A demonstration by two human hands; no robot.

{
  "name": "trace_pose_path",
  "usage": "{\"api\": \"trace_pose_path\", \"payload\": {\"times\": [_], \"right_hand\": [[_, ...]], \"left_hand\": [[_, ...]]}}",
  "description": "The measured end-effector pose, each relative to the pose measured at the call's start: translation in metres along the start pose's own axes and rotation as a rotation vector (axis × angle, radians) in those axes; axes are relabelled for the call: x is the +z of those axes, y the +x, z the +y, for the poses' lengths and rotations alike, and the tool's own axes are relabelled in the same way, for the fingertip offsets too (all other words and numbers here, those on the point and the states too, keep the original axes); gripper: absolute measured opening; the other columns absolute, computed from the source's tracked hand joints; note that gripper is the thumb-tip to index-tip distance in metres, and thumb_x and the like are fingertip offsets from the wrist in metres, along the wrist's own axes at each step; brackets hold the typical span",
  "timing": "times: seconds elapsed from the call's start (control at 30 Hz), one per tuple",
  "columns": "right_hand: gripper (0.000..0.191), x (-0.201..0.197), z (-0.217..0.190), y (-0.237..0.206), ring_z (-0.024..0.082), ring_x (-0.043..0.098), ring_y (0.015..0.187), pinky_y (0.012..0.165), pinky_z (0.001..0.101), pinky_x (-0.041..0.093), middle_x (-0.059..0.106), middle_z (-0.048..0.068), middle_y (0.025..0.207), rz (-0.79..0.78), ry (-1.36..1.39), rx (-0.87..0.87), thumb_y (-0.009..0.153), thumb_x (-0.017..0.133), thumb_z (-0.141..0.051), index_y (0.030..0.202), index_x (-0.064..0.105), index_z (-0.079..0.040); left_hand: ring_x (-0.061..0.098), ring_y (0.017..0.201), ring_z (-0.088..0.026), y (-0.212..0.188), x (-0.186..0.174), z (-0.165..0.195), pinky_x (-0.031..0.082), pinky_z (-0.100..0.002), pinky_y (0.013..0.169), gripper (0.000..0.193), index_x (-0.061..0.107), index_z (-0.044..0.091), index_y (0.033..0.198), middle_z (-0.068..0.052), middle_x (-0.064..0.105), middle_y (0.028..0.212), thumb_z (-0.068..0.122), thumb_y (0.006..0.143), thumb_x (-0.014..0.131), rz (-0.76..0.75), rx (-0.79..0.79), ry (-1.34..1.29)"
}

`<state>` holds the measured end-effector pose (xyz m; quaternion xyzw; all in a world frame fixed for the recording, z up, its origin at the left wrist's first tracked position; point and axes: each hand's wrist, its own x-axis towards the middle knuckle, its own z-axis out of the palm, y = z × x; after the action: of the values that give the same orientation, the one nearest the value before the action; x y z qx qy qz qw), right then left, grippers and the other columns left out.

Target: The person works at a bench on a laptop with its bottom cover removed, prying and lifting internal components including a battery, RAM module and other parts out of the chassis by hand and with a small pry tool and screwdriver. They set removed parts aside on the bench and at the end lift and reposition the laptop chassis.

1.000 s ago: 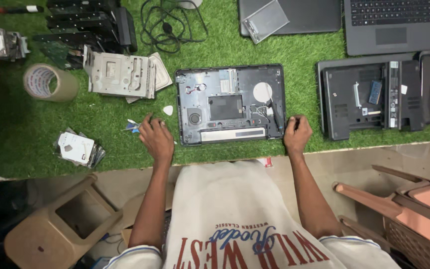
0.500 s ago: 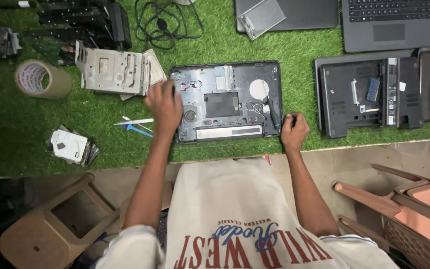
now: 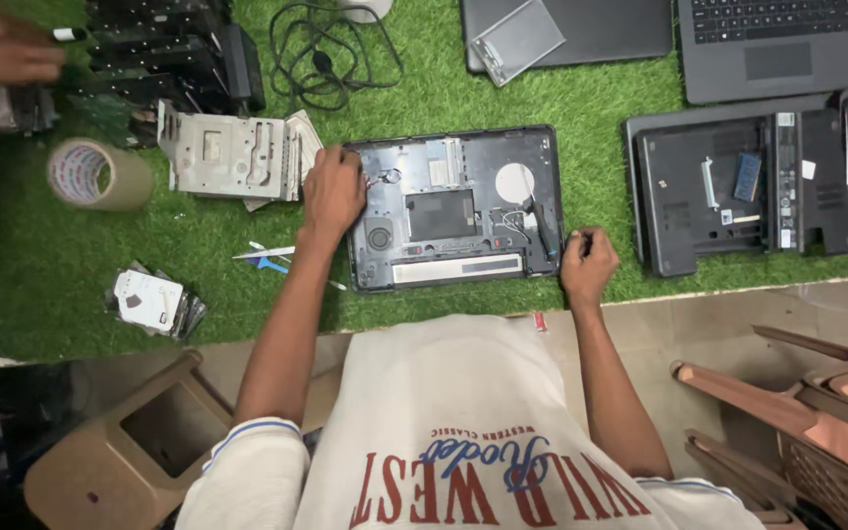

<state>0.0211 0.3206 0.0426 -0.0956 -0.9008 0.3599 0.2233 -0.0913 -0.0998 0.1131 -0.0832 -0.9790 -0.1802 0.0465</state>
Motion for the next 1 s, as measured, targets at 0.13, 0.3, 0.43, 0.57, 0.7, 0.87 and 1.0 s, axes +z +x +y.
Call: {"api": "trace_pose_path", "payload": {"times": [0.13,0.3,0.43,0.57,0.7,0.87,1.0], "right_hand": [[0.006,0.005,-0.001,0.005,0.024,0.057,0.063,0.061,0.0379,0.046,0.061,0.014,0.075,-0.008,-0.005,0.03,0.093,0.068,-0.003,0.091,0.063,0.001],[0.006,0.006,-0.004,0.005,0.023,0.058,0.064,0.061,0.0374,0.047,0.063,0.013,0.078,-0.011,0.011,0.022,0.094,0.067,-0.003,0.092,0.063,0.001],[0.005,0.007,-0.011,0.007,0.025,0.059,0.064,0.061,0.0383,0.047,0.064,0.014,0.078,-0.012,0.008,0.039,0.094,0.067,-0.002,0.092,0.063,0.002],[0.005,0.002,-0.029,0.004,0.03,0.063,0.076,0.071,0.0408,0.05,0.065,0.016,0.088,0.027,0.012,-0.005,0.097,0.067,-0.002,0.099,0.064,0.001],[0.014,0.002,-0.058,-0.001,0.034,0.062,0.092,0.081,0.0436,0.05,0.061,0.018,0.101,-0.006,0.002,-0.068,0.097,0.072,-0.006,0.106,0.063,0.0],[0.026,0.012,-0.084,0.001,0.038,0.059,0.095,0.084,0.0478,0.045,0.061,0.018,0.1,-0.088,-0.078,-0.22,0.089,0.08,-0.014,0.104,0.064,0.0],[0.028,0.015,-0.084,0.005,0.037,0.059,0.096,0.085,0.0481,0.044,0.061,0.018,0.102,-0.139,-0.121,-0.14,0.091,0.077,-0.015,0.109,0.063,0.002]], "left_hand": [[0.059,0.105,-0.037,0.0,0.004,0.005,0.052,-0.048,0.083,0.019,0.07,0.001,0.103,-0.017,0.063,0.109,0.012,0.087,0.072,0.053,0.0,0.089],[0.058,0.104,-0.035,-0.002,0.009,0.008,0.052,-0.045,0.085,0.029,0.066,-0.002,0.102,-0.017,0.061,0.11,0.007,0.075,0.072,0.072,0.041,0.149],[0.058,0.104,-0.036,-0.001,0.009,0.007,0.052,-0.045,0.085,0.03,0.064,-0.003,0.102,-0.018,0.06,0.108,0.005,0.074,0.072,0.061,0.04,0.148],[0.057,0.106,-0.037,-0.003,0.008,0.003,0.053,-0.046,0.086,0.028,0.065,-0.003,0.103,-0.018,0.061,0.111,0.004,0.077,0.071,0.034,0.011,0.115],[0.057,0.108,-0.038,-0.006,0.007,0.004,0.053,-0.047,0.086,0.024,0.066,-0.002,0.103,-0.019,0.061,0.114,0.006,0.081,0.072,0.039,-0.018,0.067],[0.056,0.108,-0.04,-0.01,0.001,0.009,0.051,-0.049,0.087,0.025,0.067,-0.002,0.106,-0.021,0.06,0.115,0.009,0.085,0.072,0.082,-0.028,-0.031],[0.056,0.106,-0.038,-0.01,-0.002,0.029,0.047,-0.051,0.088,0.033,0.068,-0.003,0.111,-0.021,0.06,0.113,0.012,0.082,0.071,0.192,0.023,-0.006]]}}
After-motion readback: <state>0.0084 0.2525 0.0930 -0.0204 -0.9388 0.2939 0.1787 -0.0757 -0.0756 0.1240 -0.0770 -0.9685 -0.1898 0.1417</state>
